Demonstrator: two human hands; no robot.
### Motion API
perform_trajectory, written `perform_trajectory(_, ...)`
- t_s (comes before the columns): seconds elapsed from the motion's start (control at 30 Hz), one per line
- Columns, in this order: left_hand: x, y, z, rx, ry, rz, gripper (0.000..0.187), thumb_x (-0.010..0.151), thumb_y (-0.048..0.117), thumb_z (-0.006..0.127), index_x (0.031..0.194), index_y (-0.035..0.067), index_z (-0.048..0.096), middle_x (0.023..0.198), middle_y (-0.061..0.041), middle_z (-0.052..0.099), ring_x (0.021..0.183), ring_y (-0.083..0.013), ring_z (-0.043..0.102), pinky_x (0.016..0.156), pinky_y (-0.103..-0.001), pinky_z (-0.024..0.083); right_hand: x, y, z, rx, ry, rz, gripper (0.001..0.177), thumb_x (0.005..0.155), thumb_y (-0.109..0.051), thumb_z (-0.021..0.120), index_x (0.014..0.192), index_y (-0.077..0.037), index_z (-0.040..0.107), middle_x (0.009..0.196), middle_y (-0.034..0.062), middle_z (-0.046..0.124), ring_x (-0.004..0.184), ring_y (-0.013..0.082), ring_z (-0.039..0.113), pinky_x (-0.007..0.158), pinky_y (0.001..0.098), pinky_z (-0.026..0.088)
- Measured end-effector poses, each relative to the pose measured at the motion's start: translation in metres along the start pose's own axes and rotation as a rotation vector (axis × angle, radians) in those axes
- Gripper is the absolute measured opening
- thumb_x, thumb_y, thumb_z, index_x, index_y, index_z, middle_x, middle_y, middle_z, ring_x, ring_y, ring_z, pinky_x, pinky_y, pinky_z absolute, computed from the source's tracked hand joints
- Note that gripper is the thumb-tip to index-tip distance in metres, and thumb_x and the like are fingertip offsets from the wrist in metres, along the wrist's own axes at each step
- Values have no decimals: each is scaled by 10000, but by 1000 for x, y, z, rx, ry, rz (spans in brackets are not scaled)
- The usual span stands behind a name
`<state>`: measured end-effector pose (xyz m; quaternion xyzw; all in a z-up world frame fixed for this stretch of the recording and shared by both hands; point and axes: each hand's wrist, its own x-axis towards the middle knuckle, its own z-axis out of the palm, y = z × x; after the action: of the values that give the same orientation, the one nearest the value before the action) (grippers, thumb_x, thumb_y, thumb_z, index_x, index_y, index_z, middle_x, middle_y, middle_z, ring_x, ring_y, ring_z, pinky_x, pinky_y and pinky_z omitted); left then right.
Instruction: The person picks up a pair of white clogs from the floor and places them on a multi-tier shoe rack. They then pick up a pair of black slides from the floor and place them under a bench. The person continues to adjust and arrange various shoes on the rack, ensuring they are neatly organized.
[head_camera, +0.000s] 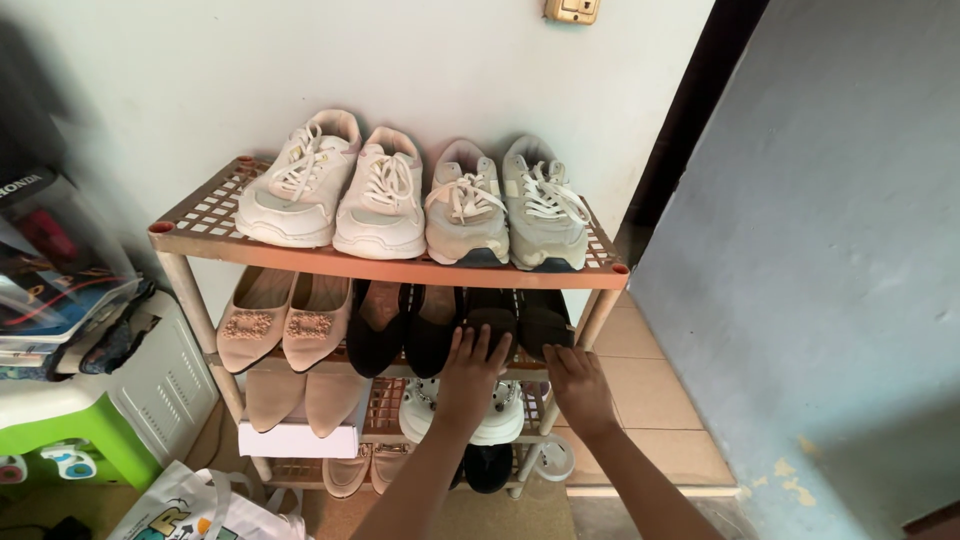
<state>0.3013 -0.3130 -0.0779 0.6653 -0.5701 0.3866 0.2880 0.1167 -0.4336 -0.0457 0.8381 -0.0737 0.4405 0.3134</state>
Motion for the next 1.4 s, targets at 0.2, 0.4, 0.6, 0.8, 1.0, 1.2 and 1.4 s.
perform_trajectory(0.2, 5, 6, -10, 8, 20, -39, 616, 769, 335, 833, 1347, 202, 667, 1198, -216, 719, 1146, -417, 675, 1181, -615, 360, 4, 2, -4, 42, -13, -29, 262, 847, 2, 621, 1084, -34, 726, 897, 93, 616, 796, 264, 626, 679, 362, 483)
perform_trajectory(0.4, 6, 9, -12, 28, 26, -64, 557, 832, 313, 772, 1349, 139, 656, 1154, -261, 720, 1103, -416, 692, 1187, -605, 355, 5, 4, -9, 80, -53, -19, 243, 860, -5, 634, 1086, -25, 722, 899, 89, 607, 808, 268, 626, 691, 370, 487)
perform_trajectory(0.6, 20, -3, -2, -41, 15, -200, 465, 975, 292, 617, 1367, 43, 612, 1003, -271, 738, 926, -372, 755, 1171, -583, 360, -6, 2, -5, 104, -61, 18, 277, 853, -20, 642, 1118, -42, 718, 943, 75, 600, 827, 252, 639, 684, 369, 487)
perform_trajectory(0.8, 3, 0, 15, 66, -21, -95, 510, 905, 247, 705, 1373, 71, 606, 1087, -275, 727, 1030, -370, 734, 1124, -582, 414, -7, -2, 1, 59, -51, 76, 240, 875, -42, 626, 1094, -40, 725, 913, 58, 576, 792, 249, 625, 662, 366, 480)
perform_trajectory(1.0, 16, -2, 0, 125, -14, -5, 581, 837, 167, 768, 1395, 115, 615, 1207, -246, 707, 1148, -369, 684, 1115, -596, 426, -7, -6, 10, -35, -65, 97, 224, 854, -62, 648, 1062, -27, 726, 890, 76, 564, 784, 265, 614, 653, 383, 458)
perform_trajectory(1.2, 28, -6, 26, 12, -212, -25, 927, 763, 32, 813, 1582, 159, 400, 1471, -324, 512, 1367, -473, 514, 1108, -604, 426, 49, -29, -49, -98, -148, 136, 453, 799, -131, 647, 1246, -64, 691, 1123, 159, 618, 966, 309, 629, 800, 416, 482)
perform_trajectory(1.4, 35, 8, 46, -87, -736, -247, 891, 902, -19, 642, 1653, 196, 213, 1591, -370, 324, 1489, -529, 326, 1190, -600, 341, 21, -12, -14, -25, -185, 115, 383, 811, -103, 646, 1183, -134, 735, 921, 85, 662, 851, 267, 668, 720, 370, 540)
